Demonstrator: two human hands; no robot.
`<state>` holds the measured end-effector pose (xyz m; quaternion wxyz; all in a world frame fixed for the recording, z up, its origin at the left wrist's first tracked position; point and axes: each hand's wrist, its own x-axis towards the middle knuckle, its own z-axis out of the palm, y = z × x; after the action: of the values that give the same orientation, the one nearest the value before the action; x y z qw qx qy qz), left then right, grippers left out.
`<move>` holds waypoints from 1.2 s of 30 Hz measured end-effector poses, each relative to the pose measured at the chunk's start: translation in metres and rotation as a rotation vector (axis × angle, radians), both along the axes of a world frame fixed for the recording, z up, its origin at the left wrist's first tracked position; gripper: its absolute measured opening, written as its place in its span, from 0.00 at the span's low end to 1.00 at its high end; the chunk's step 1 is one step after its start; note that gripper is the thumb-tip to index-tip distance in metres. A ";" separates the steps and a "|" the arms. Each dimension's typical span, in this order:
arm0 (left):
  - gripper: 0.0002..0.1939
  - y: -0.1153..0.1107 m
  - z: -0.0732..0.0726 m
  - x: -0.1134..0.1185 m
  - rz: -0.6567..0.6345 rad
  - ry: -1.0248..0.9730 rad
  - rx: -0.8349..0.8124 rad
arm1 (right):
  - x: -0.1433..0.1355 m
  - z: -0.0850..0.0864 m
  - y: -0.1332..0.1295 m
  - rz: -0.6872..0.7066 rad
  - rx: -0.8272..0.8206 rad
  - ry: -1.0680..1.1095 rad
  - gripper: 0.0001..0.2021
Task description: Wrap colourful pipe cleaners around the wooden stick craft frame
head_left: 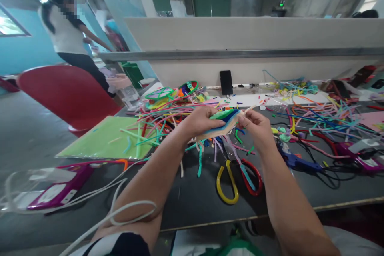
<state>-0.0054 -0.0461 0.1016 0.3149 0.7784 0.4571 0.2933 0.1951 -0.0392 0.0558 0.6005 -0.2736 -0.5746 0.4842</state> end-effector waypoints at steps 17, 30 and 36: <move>0.15 0.021 -0.027 0.021 0.441 -1.105 -0.092 | 0.045 -0.013 0.042 -0.302 -0.204 0.816 0.11; 0.16 0.005 -0.077 0.074 0.150 -0.905 -0.482 | 0.027 -0.024 0.045 -0.299 -0.211 0.798 0.11; 0.20 0.001 -0.086 0.080 0.148 -0.848 -0.482 | 0.022 -0.030 0.046 -0.257 -0.204 0.778 0.12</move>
<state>0.0750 -0.0447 0.0160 0.6225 0.4608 0.3977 0.4919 0.2167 0.0073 0.0260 0.7981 -0.1979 -0.2154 0.5267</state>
